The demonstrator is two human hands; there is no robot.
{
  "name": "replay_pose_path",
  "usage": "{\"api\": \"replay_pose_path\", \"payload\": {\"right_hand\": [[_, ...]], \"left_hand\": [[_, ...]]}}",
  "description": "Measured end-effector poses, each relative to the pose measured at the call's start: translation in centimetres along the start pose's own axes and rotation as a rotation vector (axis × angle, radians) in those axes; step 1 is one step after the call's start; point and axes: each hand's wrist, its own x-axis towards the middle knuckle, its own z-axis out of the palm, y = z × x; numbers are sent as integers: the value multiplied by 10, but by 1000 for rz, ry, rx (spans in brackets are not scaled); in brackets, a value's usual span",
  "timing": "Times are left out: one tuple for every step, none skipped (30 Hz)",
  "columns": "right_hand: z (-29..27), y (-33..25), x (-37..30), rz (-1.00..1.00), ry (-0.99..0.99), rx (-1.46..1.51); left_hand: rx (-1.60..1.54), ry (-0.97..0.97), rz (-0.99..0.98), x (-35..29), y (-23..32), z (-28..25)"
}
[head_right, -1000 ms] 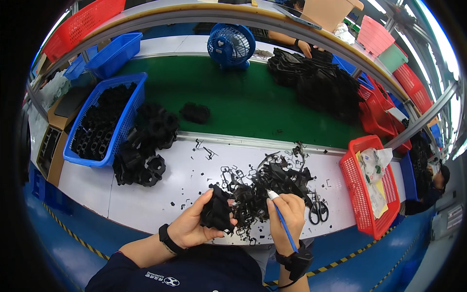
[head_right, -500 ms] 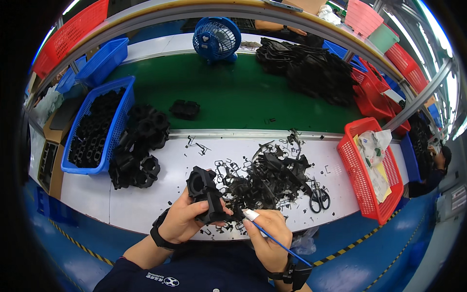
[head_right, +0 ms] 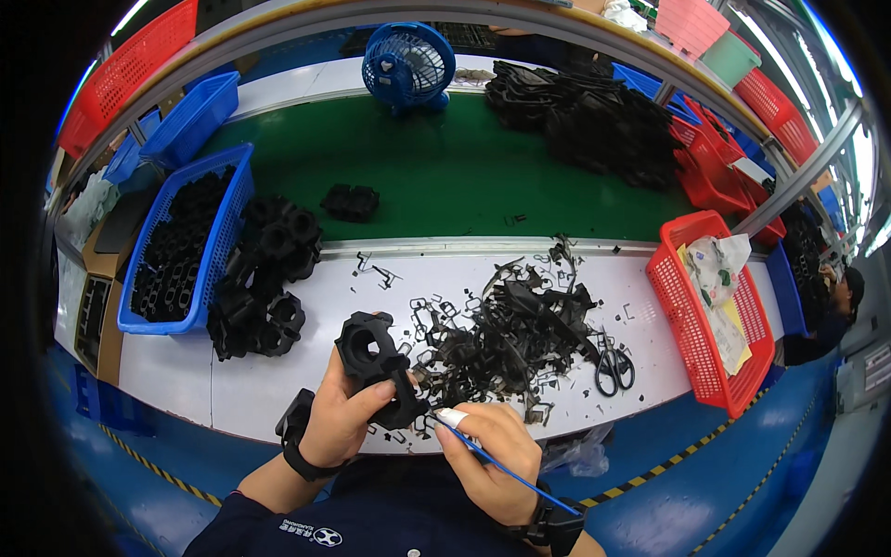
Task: The recorder uses a scraping tool to remove excess plastic flash from black plastic components at an industrial workbench.
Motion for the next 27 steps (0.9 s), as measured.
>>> {"api": "replay_pose_path", "payload": {"right_hand": [[0,0,1,14,-2,0],[1,0,1,28,-4,-1],[2,-1,0,29,-4,-1],[3,-2,-1,89,9,41],[4,-3,-2,148,22,83],[4,-4,-2,149,23,83],[4,-5,-1,129,20,85],[5,-5,0,109,16,88],[5,-6,1,109,17,89],[6,-5,1,125,13,84],[7,-5,1,141,9,79],[7,-5,1,143,13,78],[8,-4,1,136,14,62],[8,-4,1,130,15,45],[8,-2,2,131,17,45],[9,0,2,124,22,31],[9,1,3,116,26,17],[8,1,3,117,30,16],[6,1,2,244,3,94],[5,0,2,370,-22,173],[3,0,1,496,-48,253],[2,0,1,497,-44,253],[1,0,0,521,-47,276],[0,0,0,545,-49,300],[0,-1,1,544,-49,302],[0,-2,3,443,-51,243],[0,-4,5,342,-53,185]], "left_hand": [[21,3,35,0,0,1],[43,7,70,-1,0,2],[43,6,69,-1,0,1],[59,4,74,-1,0,1],[75,2,79,-1,0,1],[75,1,78,-1,0,1],[97,-4,95,-1,0,1],[119,-9,113,-2,0,1],[121,-9,113,-2,0,2],[120,-7,107,-2,0,2],[119,-5,101,-3,0,3],[121,-7,99,-3,1,2],[154,-27,143,-2,1,2],[188,-46,188,-2,0,2],[188,-48,186,-2,0,3],[222,-53,207,-3,0,5],[257,-58,227,-3,0,6],[258,-62,226,-4,1,7],[276,-72,220,-4,2,7],[295,-82,214,-5,2,7],[296,-86,212,-4,2,6],[283,-97,198,-3,3,5],[270,-110,184,-3,3,5],[271,-114,181,-2,2,4],[238,-119,157,-3,2,2],[206,-123,132,-3,2,2],[208,-122,132,-4,2,1]]}}
